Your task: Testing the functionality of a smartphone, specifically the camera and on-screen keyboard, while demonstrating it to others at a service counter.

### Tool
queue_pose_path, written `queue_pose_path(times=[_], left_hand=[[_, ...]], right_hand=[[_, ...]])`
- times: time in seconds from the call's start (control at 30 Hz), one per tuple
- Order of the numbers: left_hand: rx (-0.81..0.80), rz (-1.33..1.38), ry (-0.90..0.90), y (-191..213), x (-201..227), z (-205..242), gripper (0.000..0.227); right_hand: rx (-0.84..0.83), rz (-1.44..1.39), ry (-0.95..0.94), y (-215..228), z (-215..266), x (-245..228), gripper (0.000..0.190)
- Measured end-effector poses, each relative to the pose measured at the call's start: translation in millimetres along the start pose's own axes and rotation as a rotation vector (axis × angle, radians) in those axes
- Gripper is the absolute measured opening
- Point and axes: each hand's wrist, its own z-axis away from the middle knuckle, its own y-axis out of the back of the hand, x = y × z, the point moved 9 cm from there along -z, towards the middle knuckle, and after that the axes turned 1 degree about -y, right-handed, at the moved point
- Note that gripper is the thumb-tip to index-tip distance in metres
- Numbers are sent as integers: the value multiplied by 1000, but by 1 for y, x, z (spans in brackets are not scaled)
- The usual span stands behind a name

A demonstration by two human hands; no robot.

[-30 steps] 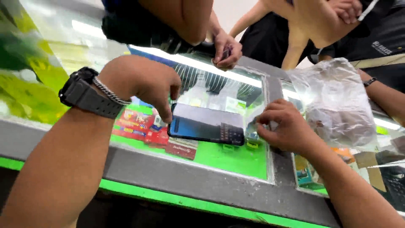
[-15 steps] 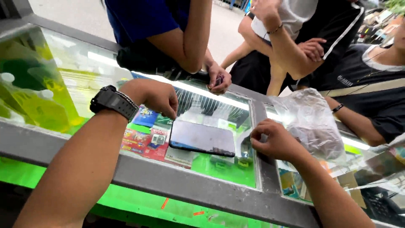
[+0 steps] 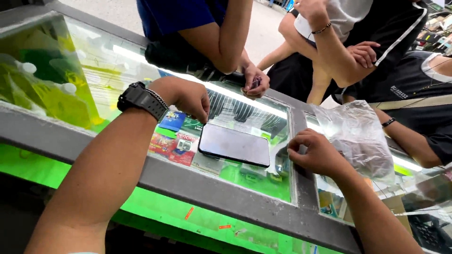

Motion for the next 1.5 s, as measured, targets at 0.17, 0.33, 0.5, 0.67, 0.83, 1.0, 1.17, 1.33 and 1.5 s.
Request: queue_pose_path(times=[0.17, 0.33, 0.5, 0.67, 0.83, 1.0, 1.17, 1.33, 1.5], left_hand=[[1, -26, -6, 0, 2, 3, 13], [-7, -23, -17, 0, 1, 1, 12], [3, -41, -15, 1, 2, 4, 11], [5, -75, -35, 4, 3, 6, 11], [19, -136, -58, 4, 12, 0, 13], [-2, -164, -63, -8, 6, -17, 13], [6, -143, -72, 2, 0, -13, 11], [13, -140, -71, 6, 3, -4, 13], [17, -124, -58, 5, 0, -7, 13]], right_hand=[[2, -9, -6, 0, 0, 0, 13], [-2, -21, -25, 0, 1, 0, 14], [15, -9, -16, 1, 2, -2, 13], [17, 0, -20, 1, 3, -8, 14], [42, 6, -19, 3, 0, -2, 13], [14, -21, -39, 1, 0, 3, 14], [5, -37, -60, 1, 0, -1, 13], [2, -6, -61, 1, 1, -1, 14], [-5, -11, -41, 2, 2, -5, 14]])
